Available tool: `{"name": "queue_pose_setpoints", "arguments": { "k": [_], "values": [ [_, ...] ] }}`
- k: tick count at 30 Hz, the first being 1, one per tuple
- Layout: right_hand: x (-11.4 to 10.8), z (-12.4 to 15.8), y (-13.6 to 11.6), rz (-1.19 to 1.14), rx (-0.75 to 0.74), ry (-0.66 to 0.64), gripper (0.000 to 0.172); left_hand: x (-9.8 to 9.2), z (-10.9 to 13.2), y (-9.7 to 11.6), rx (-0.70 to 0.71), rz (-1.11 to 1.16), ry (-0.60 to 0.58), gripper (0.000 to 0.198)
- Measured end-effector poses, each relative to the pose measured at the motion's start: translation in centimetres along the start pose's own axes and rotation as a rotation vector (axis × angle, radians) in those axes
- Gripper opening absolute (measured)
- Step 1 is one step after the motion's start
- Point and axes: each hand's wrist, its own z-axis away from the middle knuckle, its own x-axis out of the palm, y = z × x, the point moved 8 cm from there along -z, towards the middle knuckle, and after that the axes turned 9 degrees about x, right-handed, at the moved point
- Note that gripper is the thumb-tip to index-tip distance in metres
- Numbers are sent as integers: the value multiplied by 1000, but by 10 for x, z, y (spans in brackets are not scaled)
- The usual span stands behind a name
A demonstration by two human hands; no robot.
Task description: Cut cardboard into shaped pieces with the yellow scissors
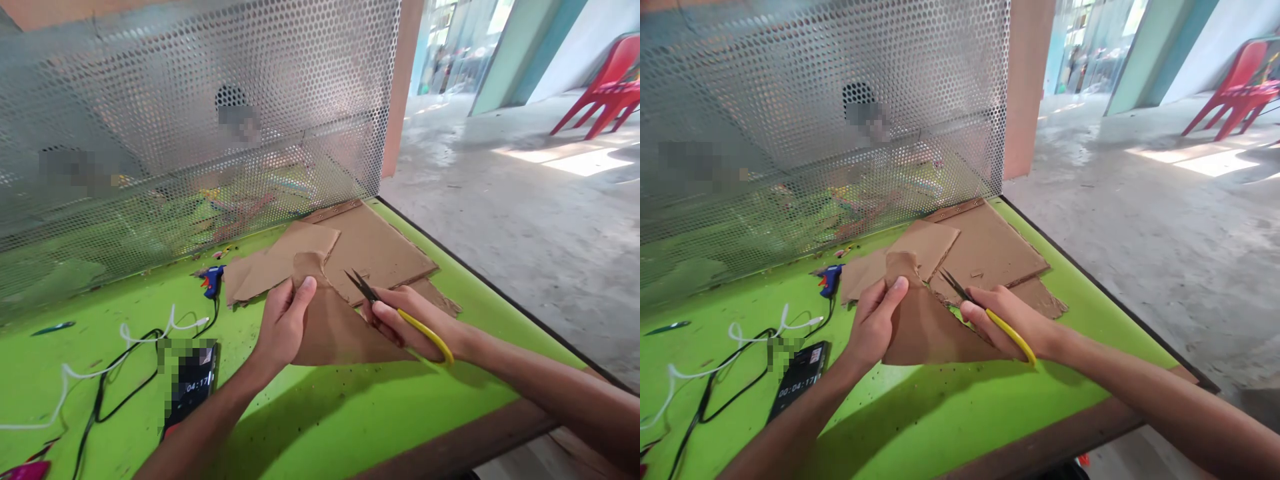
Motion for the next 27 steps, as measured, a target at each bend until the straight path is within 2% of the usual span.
{"name": "queue_pose_setpoints", "arguments": {
  "k": [4,7,13,16,23,27],
  "values": [
    [-1,0,0,181,-39,2,39,-1,-2,0,-5,13,4,38],
    [0,0,2,163,-33,-22,39,-4,-4,-1,-21,35,13,38],
    [-3,-4,16,-205,92,31,36,-6,-8,-13,-106,87,-3,41],
    [8,-8,25,-412,175,8,40,1,-6,-18,-145,104,-46,42],
    [29,-10,34,-702,257,-69,46,19,3,-17,-120,-39,-181,44],
    [31,-9,35,-740,272,-101,42,24,6,-14,-97,-143,-256,47]
  ]
}}
